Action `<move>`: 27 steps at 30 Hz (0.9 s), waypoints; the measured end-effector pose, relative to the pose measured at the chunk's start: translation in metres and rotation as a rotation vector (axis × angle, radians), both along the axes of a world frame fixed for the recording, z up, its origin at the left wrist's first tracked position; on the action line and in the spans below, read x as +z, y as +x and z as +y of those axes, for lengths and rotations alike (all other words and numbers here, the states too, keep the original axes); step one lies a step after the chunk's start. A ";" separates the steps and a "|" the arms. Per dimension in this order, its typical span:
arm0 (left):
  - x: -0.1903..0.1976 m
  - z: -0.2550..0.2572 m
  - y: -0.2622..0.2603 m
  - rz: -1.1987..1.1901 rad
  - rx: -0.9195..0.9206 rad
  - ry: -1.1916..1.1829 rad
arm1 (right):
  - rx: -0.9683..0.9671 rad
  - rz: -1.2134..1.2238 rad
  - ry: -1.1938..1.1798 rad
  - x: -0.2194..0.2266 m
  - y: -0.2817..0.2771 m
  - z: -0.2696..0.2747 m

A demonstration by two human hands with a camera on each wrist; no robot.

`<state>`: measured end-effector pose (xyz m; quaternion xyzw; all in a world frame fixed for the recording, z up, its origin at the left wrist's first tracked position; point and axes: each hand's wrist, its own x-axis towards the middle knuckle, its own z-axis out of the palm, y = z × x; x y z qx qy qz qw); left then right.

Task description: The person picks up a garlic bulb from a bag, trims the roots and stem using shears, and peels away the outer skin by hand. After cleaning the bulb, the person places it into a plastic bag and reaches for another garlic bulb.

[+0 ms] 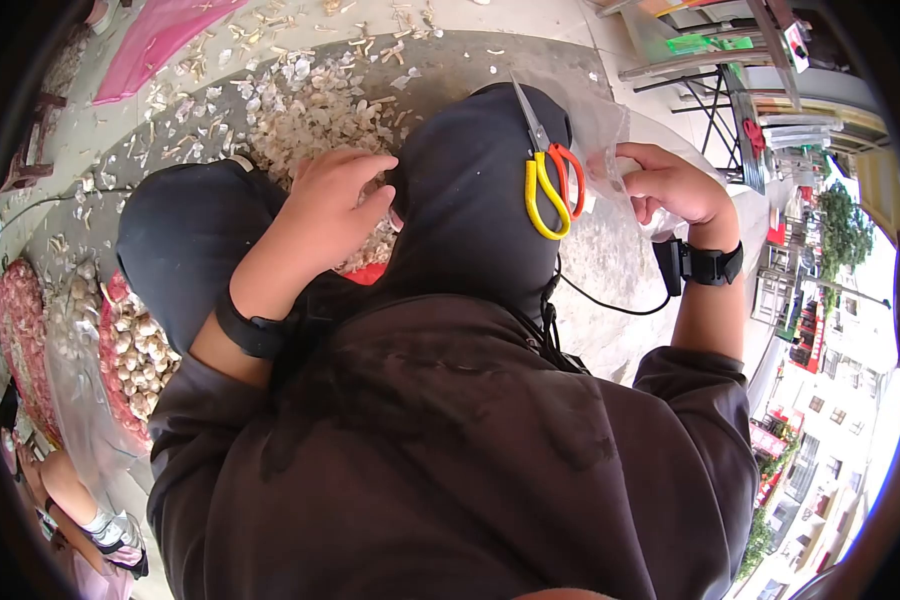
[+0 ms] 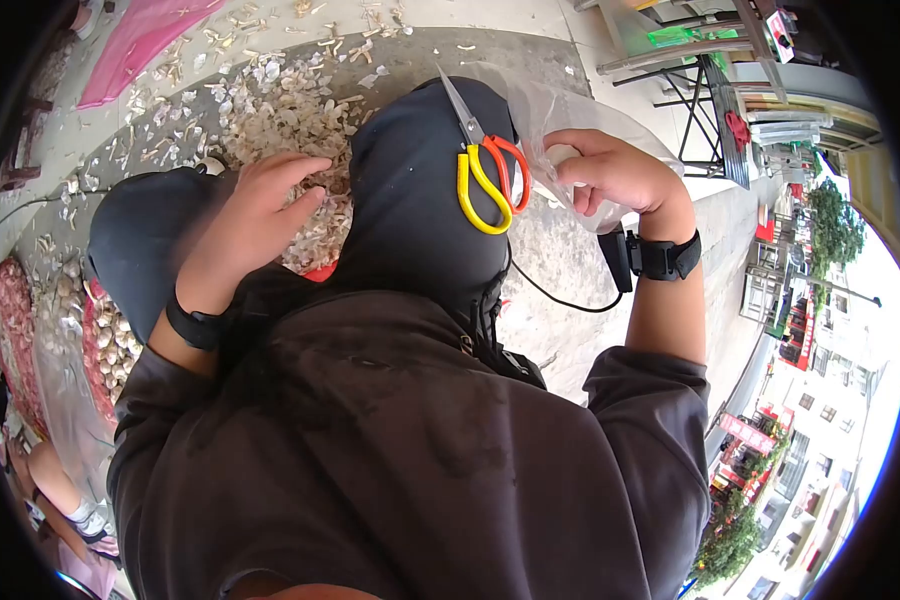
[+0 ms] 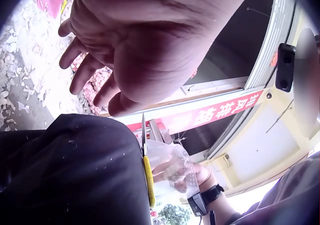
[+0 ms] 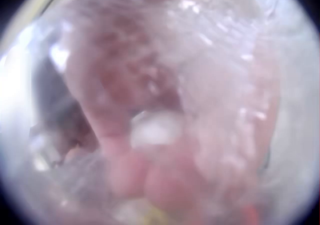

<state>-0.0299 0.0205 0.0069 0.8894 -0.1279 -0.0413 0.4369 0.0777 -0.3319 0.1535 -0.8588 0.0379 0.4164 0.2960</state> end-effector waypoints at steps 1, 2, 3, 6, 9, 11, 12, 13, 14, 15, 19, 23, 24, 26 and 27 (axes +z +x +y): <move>0.002 0.000 0.001 0.022 -0.006 0.001 | 0.001 0.068 -0.004 -0.011 0.005 -0.004; 0.003 0.001 0.001 0.045 -0.012 0.001 | 0.017 0.112 -0.005 -0.025 0.012 -0.011; 0.001 0.002 0.001 0.036 -0.005 0.005 | 0.036 0.082 -0.052 -0.032 0.013 -0.008; -0.001 0.003 0.000 0.036 0.002 0.001 | 0.051 -0.072 -0.111 -0.047 0.007 0.008; 0.002 0.004 0.002 0.114 -0.009 -0.108 | -0.099 0.006 -0.148 -0.085 0.020 -0.011; 0.013 0.003 0.003 0.226 -0.009 -0.268 | 0.330 -0.265 -0.273 -0.111 0.027 -0.037; 0.017 0.005 0.004 0.250 0.007 -0.259 | 0.678 -0.442 -0.334 -0.120 0.030 -0.048; 0.021 0.008 0.006 0.274 0.023 -0.249 | 0.774 -0.513 -0.342 -0.131 0.031 -0.053; 0.023 0.010 0.007 0.298 0.036 -0.239 | 0.866 -0.590 -0.352 -0.142 0.031 -0.058; 0.020 0.012 0.007 0.240 0.049 -0.239 | 0.706 -0.559 -0.316 -0.155 0.030 -0.061; 0.027 0.017 0.006 0.143 0.173 -0.246 | 0.505 -0.538 -0.303 -0.170 0.021 -0.060; 0.018 0.016 0.006 0.143 0.191 -0.527 | 0.062 -0.168 -0.042 -0.169 0.021 -0.054; 0.019 0.016 0.006 0.129 0.183 -0.551 | -0.187 -0.050 0.116 -0.163 0.018 -0.043; 0.022 0.015 0.005 0.102 0.168 -0.597 | -0.443 0.039 0.225 -0.149 0.011 -0.024; 0.022 0.016 0.005 0.119 0.171 -0.607 | -0.571 0.085 0.279 -0.147 0.010 -0.018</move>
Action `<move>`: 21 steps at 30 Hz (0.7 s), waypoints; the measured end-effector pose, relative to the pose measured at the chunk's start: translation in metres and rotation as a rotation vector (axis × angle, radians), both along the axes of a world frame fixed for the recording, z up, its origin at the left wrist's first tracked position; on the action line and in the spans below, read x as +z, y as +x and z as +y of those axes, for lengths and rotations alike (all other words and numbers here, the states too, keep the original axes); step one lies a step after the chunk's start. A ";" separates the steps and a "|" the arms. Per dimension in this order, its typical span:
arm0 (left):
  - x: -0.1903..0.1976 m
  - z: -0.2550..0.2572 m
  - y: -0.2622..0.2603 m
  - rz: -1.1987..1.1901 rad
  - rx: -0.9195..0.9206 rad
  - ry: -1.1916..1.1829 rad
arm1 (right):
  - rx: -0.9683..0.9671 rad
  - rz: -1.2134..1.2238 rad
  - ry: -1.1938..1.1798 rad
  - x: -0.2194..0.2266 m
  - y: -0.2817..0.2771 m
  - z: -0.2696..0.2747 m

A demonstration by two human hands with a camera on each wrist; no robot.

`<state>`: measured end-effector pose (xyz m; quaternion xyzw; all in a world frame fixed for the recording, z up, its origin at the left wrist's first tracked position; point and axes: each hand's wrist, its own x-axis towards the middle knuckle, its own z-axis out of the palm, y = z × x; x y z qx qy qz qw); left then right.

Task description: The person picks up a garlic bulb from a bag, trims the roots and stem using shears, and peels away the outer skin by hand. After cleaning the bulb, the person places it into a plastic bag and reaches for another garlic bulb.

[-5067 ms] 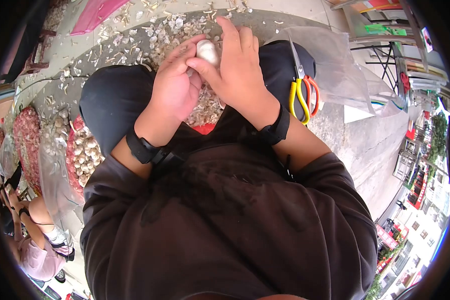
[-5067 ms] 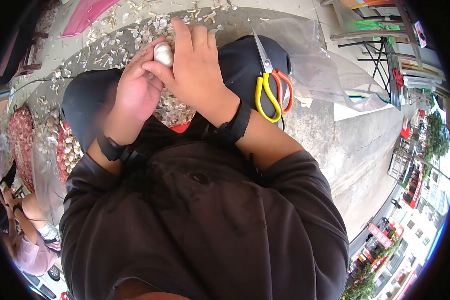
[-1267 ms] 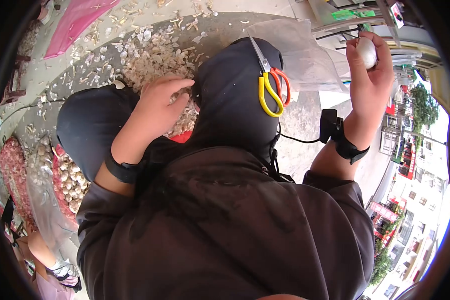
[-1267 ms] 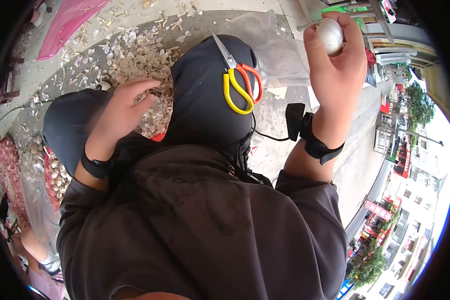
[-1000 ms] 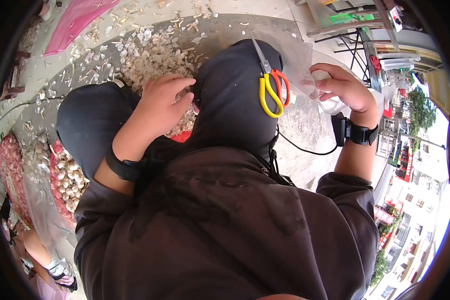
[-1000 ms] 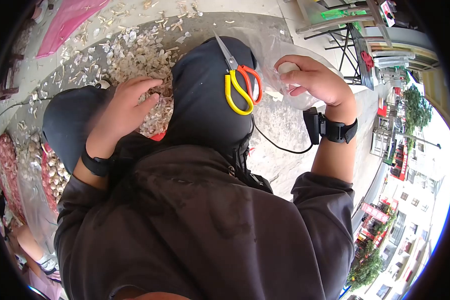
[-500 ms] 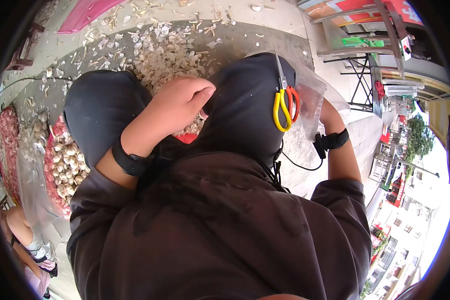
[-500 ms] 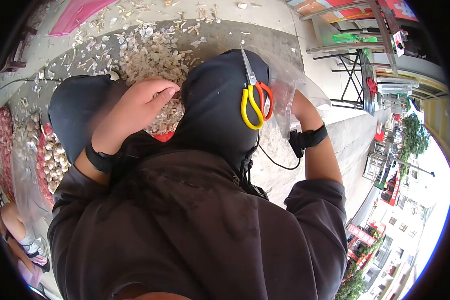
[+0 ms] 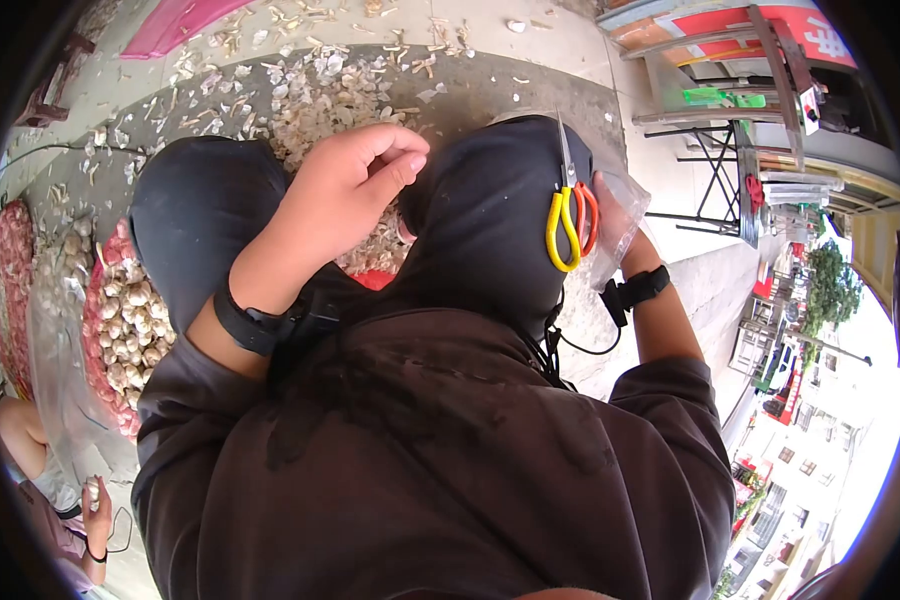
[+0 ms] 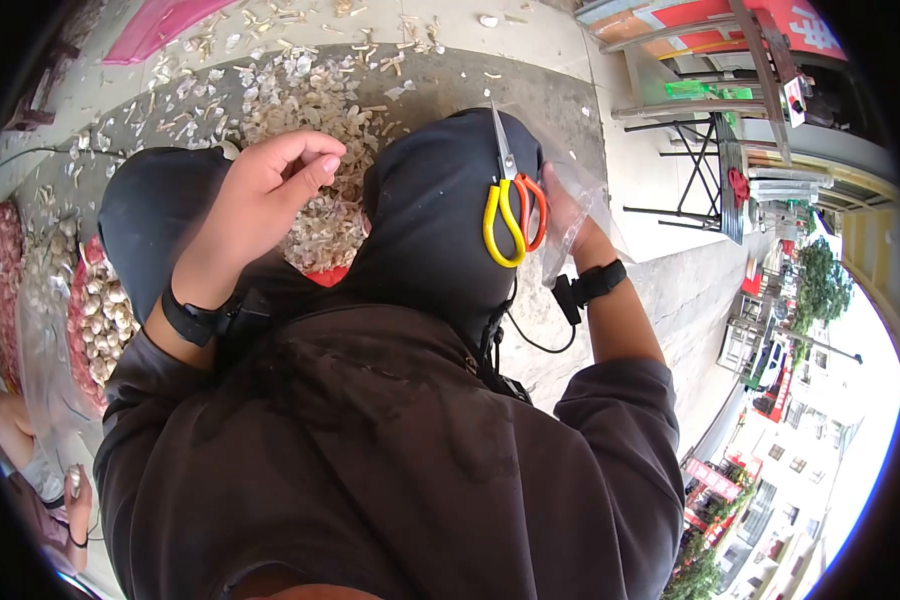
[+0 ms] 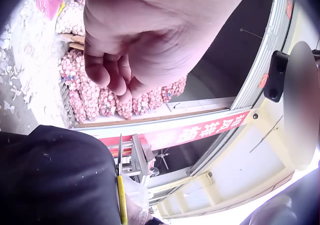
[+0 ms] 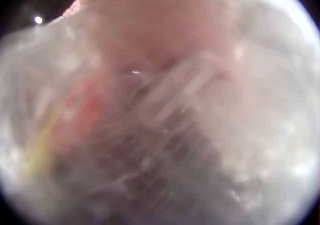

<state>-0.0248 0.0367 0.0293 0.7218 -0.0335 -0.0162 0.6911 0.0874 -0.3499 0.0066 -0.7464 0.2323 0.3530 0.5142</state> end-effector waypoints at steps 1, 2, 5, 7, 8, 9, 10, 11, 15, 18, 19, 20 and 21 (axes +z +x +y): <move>0.001 0.001 0.000 0.016 -0.002 -0.011 | -0.008 -0.097 -0.004 -0.004 0.000 0.002; 0.001 0.002 0.000 0.032 -0.005 -0.023 | -0.017 -0.193 -0.009 -0.013 -0.001 0.002; 0.007 0.009 -0.003 0.156 -0.064 -0.148 | -0.061 -0.310 -0.146 -0.045 0.008 -0.023; 0.002 0.012 0.001 0.107 -0.306 -0.791 | -0.019 -0.343 -0.371 -0.028 0.010 -0.010; 0.000 0.015 0.003 0.076 -0.422 -1.109 | 0.136 -0.531 -0.458 -0.028 0.014 -0.016; 0.001 0.018 0.003 0.068 -0.563 -1.338 | 0.294 -0.717 -0.539 -0.030 0.020 -0.029; 0.004 0.020 0.002 0.059 -0.556 -1.334 | 0.456 -0.903 -0.613 -0.023 0.023 -0.027; 0.011 0.021 0.000 0.051 -0.546 -1.329 | 0.430 -0.829 -0.405 -0.005 0.025 -0.031; 0.011 0.025 0.001 -0.011 -0.638 -1.243 | 0.187 -1.028 -0.266 0.042 0.020 -0.017; 0.020 0.036 -0.003 -0.016 -0.552 -0.892 | -0.097 -1.203 -0.326 0.097 0.003 0.004; 0.027 0.050 -0.009 -0.033 -0.436 -0.594 | -0.107 -1.448 -0.440 0.115 -0.010 0.016; 0.035 0.065 -0.017 -0.037 -0.316 -0.299 | 0.004 -1.646 -0.593 0.128 -0.027 0.025; 0.042 0.079 -0.026 -0.202 -0.128 -0.106 | 0.182 -1.672 -0.581 0.130 -0.046 0.038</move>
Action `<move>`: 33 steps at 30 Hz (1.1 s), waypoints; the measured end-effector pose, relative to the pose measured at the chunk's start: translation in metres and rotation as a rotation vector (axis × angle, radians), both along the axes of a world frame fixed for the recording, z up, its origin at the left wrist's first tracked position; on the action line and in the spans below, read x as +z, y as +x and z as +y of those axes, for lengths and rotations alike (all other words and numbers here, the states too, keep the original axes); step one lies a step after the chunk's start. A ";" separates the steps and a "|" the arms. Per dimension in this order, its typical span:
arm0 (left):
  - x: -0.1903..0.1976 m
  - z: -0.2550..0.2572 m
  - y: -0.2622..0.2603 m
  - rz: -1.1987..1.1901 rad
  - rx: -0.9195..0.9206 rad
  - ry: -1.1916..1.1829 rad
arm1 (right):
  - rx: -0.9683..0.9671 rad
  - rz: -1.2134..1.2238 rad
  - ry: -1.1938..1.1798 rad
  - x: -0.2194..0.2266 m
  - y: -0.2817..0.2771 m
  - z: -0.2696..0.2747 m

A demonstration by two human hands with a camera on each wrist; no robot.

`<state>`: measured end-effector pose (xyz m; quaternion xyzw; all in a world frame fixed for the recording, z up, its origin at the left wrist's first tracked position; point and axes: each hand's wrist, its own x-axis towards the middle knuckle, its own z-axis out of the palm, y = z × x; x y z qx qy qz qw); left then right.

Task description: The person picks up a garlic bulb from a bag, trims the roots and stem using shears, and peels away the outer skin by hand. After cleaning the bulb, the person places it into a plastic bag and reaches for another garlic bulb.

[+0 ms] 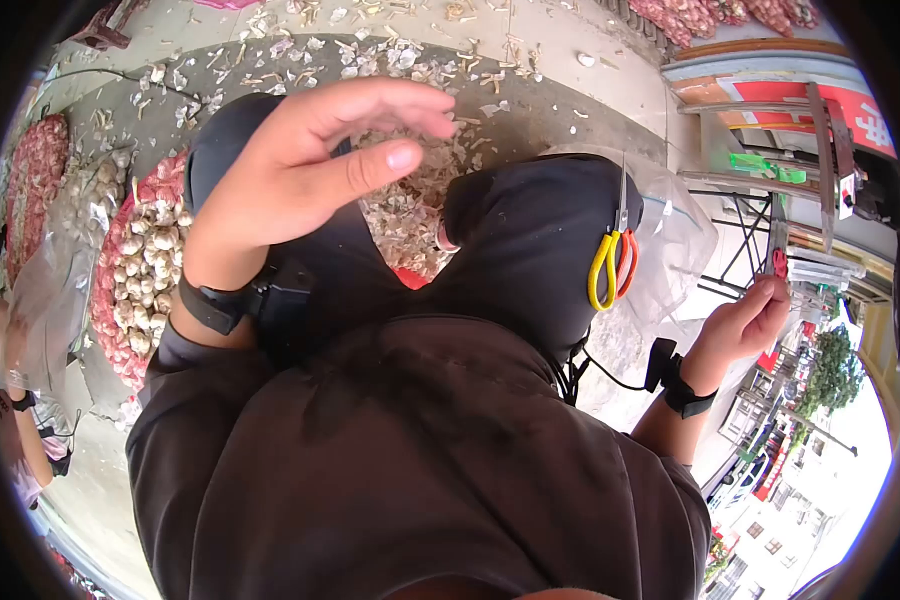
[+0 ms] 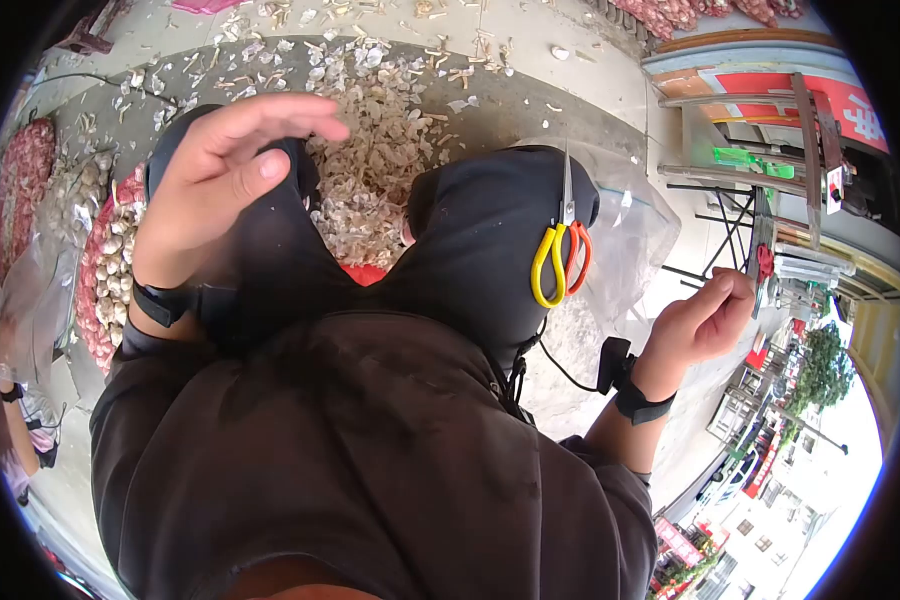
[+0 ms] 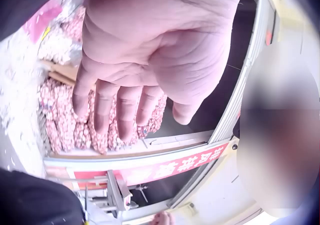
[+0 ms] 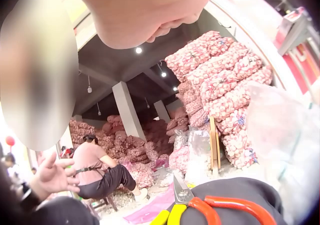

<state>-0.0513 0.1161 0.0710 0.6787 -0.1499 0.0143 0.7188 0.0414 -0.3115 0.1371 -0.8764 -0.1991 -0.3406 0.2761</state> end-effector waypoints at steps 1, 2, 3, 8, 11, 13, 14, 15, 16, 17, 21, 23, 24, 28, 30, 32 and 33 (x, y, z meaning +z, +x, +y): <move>-0.001 0.025 -0.007 -0.083 0.174 0.267 | 0.110 0.014 -0.106 -0.002 -0.017 0.019; -0.007 0.051 -0.018 0.008 0.392 0.407 | 0.143 0.281 -0.305 -0.005 -0.032 0.046; -0.021 0.079 -0.028 0.076 0.636 0.574 | 0.174 0.545 -0.504 -0.007 -0.043 0.063; -0.191 0.215 -0.137 0.596 0.975 1.076 | 0.186 0.656 -0.623 -0.058 -0.041 0.057; -0.324 0.221 -0.255 0.839 0.808 1.129 | 0.168 0.751 -0.509 -0.060 -0.040 0.055; -0.412 0.199 -0.330 1.017 0.787 0.870 | 0.202 0.972 -0.118 -0.065 -0.035 0.039; -0.465 0.184 -0.366 1.110 0.655 0.907 | 0.179 1.002 -0.037 -0.074 -0.028 0.023; -0.515 0.168 -0.400 1.190 0.513 0.943 | 0.129 0.900 -0.191 -0.079 -0.031 0.021; -0.534 0.142 -0.415 1.302 0.412 0.926 | 0.081 0.792 -0.344 -0.082 -0.032 0.020; -0.537 0.118 -0.418 1.394 0.395 0.886 | 0.036 0.677 -0.495 -0.084 -0.032 0.019; -0.526 0.065 -0.408 1.616 0.514 0.721 | 0.004 0.881 -0.373 -0.082 -0.033 0.022; -0.521 0.056 -0.401 1.661 0.569 0.664 | -0.065 0.930 -0.422 -0.079 -0.028 0.026; -0.521 0.052 -0.400 1.674 0.597 0.638 | -0.113 0.952 -0.441 -0.079 -0.026 0.027; -0.517 0.048 -0.395 1.717 0.692 0.546 | -0.173 0.977 -0.436 -0.083 -0.027 0.023; -0.518 0.050 -0.391 1.730 0.743 0.505 | -0.173 1.133 -0.387 -0.082 -0.027 0.020; -0.520 0.053 -0.386 1.742 0.796 0.451 | -0.176 1.276 -0.300 -0.076 -0.028 0.020; -0.520 0.055 -0.385 1.742 0.836 0.414 | -0.170 1.343 -0.237 -0.074 -0.029 0.024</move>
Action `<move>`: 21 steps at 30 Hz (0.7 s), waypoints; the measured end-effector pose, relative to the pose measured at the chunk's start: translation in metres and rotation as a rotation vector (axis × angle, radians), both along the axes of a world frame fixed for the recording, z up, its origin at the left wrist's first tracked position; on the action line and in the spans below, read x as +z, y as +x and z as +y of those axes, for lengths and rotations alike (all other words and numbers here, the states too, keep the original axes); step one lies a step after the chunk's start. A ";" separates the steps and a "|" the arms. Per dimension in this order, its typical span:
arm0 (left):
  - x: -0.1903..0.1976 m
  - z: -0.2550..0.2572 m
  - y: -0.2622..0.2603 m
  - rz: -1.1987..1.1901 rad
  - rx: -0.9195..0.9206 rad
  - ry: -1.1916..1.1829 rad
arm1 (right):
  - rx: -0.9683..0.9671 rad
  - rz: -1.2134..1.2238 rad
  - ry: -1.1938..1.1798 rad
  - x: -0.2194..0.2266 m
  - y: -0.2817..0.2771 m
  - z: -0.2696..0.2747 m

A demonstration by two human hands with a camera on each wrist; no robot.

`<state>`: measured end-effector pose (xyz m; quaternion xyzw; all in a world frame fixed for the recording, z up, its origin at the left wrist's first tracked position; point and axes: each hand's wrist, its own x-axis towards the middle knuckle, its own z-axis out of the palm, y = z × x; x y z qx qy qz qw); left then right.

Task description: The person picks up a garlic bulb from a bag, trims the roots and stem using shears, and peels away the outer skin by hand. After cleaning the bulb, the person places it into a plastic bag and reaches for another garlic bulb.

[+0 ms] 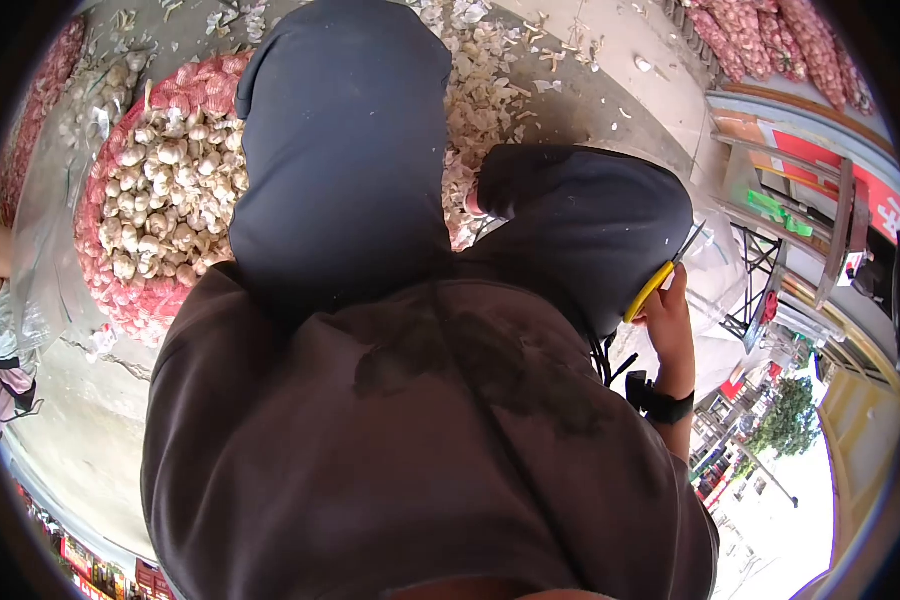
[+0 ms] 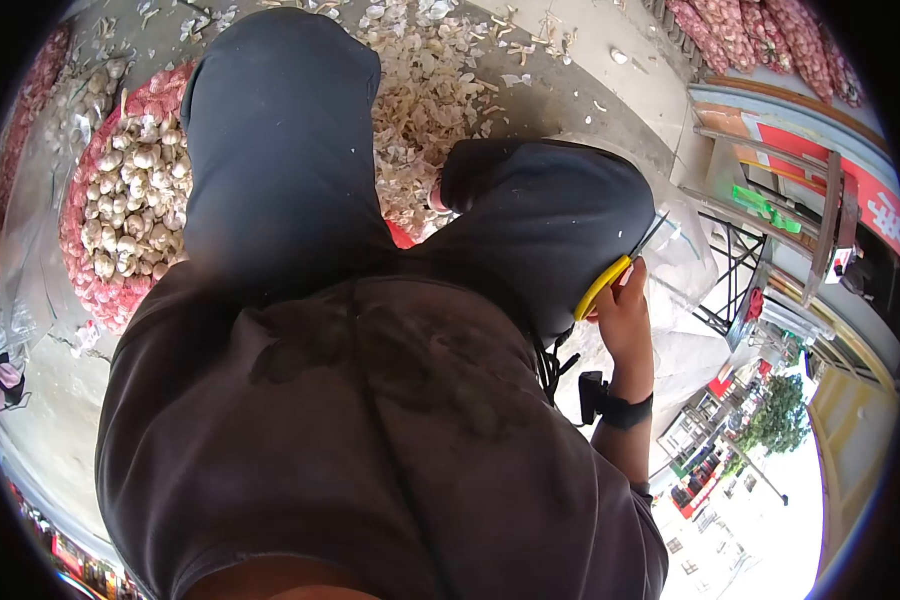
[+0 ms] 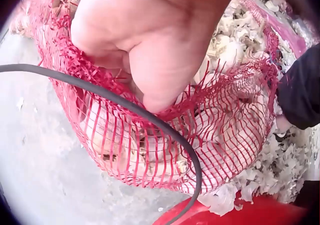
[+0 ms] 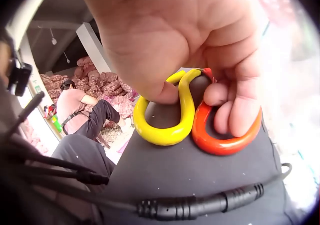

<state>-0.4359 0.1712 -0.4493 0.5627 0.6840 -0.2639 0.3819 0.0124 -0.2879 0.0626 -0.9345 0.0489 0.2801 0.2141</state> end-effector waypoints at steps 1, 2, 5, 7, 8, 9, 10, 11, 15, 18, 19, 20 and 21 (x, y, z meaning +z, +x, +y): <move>0.001 0.002 0.002 -0.015 0.044 0.006 | 0.023 -0.045 0.029 -0.002 0.000 -0.003; 0.004 0.007 0.003 -0.033 0.096 0.018 | 0.047 -0.090 0.060 -0.005 0.000 -0.007; 0.021 0.036 0.017 -0.183 0.299 0.047 | 0.220 -0.191 -0.033 -0.007 0.001 -0.017; 0.049 0.072 0.039 -0.358 0.443 0.043 | 0.244 -0.308 -0.009 -0.006 -0.003 -0.012; 0.081 0.093 0.058 -0.445 0.404 0.043 | 0.255 -0.368 0.006 -0.005 -0.005 -0.008; 0.161 0.107 0.102 -0.518 0.148 0.065 | 0.312 -0.428 -0.031 -0.002 -0.005 -0.002; 0.181 0.131 0.115 -0.582 0.152 0.077 | 0.369 -0.485 -0.066 0.001 -0.004 0.005; 0.236 0.133 0.146 -0.856 0.226 0.024 | 0.426 -0.540 -0.098 0.004 -0.005 0.011; 0.351 0.155 0.241 -1.296 0.258 -0.028 | 0.340 -0.499 -0.034 0.014 -0.005 0.027; 0.438 0.128 0.306 -1.495 0.170 -0.065 | 0.301 -0.538 0.270 0.014 -0.006 0.030; 0.461 0.122 0.323 -1.544 0.122 -0.108 | 0.310 -0.528 0.357 0.015 -0.006 0.032; 0.482 0.115 0.342 -1.597 0.069 -0.155 | 0.318 -0.526 0.442 0.016 -0.005 0.034; 0.506 0.095 0.361 -1.665 0.028 -0.191 | 0.335 -0.569 0.490 0.017 -0.006 0.040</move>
